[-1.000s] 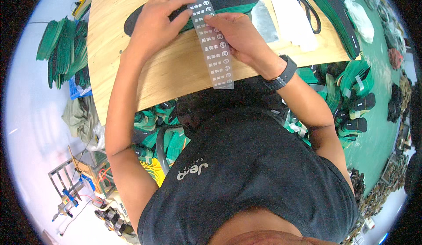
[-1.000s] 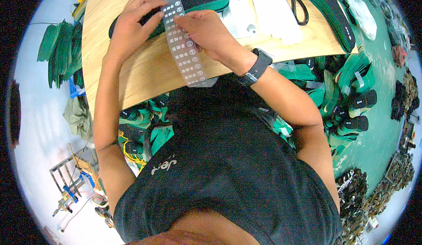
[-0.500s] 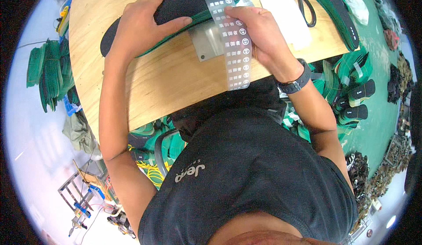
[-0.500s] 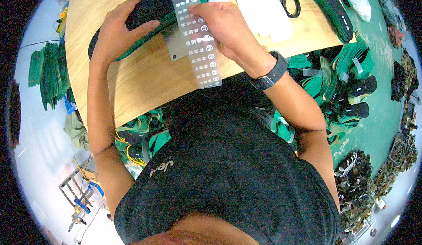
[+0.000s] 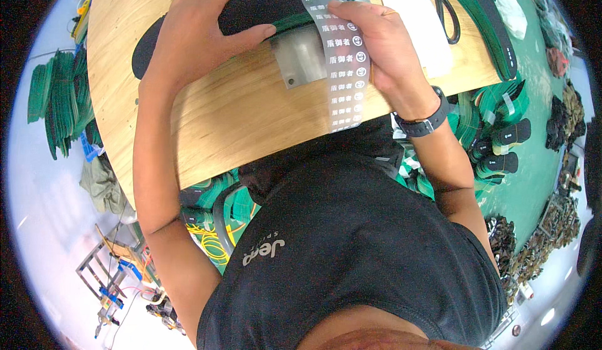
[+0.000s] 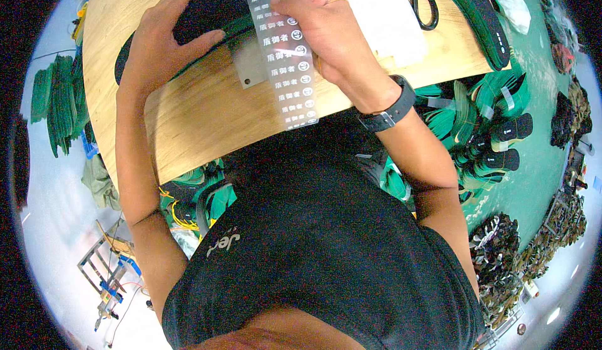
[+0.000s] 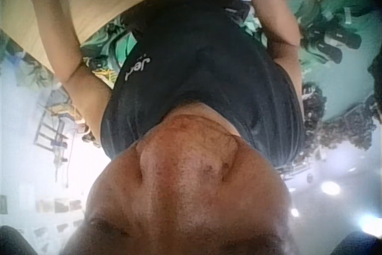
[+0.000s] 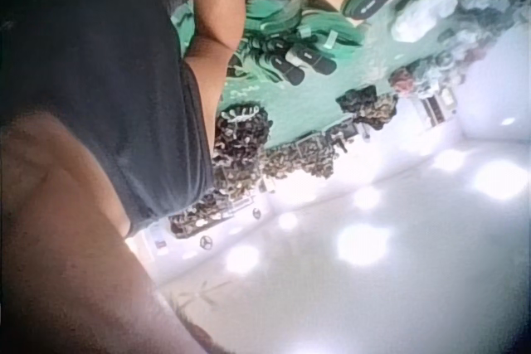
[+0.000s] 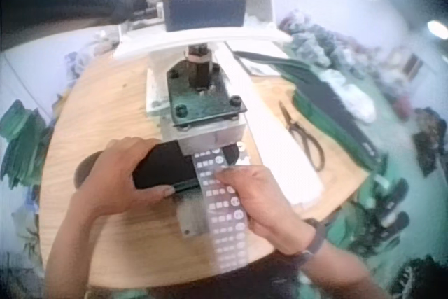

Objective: The person picks up a stack of green and black shoe insoles, separates one, cuts a label from a strip using scissors, and applies the label to the bottom of the insole.

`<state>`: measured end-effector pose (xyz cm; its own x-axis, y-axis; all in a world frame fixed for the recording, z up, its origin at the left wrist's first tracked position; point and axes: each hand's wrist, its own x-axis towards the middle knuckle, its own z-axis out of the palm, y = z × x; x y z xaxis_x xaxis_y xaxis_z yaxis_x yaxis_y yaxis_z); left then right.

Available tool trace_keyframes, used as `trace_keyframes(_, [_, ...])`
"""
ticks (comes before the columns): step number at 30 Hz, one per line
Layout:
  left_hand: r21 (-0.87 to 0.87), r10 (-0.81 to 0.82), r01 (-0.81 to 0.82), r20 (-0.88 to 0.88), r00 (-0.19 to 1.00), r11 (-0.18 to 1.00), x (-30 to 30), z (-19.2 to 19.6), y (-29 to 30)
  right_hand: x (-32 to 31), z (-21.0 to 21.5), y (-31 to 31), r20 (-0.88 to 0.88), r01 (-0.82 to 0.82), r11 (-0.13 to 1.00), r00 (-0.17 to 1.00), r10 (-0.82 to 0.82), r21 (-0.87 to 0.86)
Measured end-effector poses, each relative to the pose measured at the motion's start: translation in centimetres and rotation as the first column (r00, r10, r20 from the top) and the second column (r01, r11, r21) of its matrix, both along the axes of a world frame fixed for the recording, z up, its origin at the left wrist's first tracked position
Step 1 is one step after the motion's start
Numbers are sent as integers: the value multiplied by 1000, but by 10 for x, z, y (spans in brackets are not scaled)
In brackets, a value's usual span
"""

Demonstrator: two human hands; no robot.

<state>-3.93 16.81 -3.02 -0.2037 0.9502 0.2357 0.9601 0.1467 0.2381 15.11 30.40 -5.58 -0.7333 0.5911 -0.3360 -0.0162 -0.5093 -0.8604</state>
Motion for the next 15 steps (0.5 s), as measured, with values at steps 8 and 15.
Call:
trace_keyframes(8, [-113, 151, -138, 115, 982, 984, 8, 11, 3, 4, -4, 1, -38, -5, 1000, 999, 6, 20])
trace_keyframes(15, [-6, 34, -34, 63, 997, 999, -6, -5, -3, 4, -2, -1, -17, 14, 1000, 1000, -13, 23])
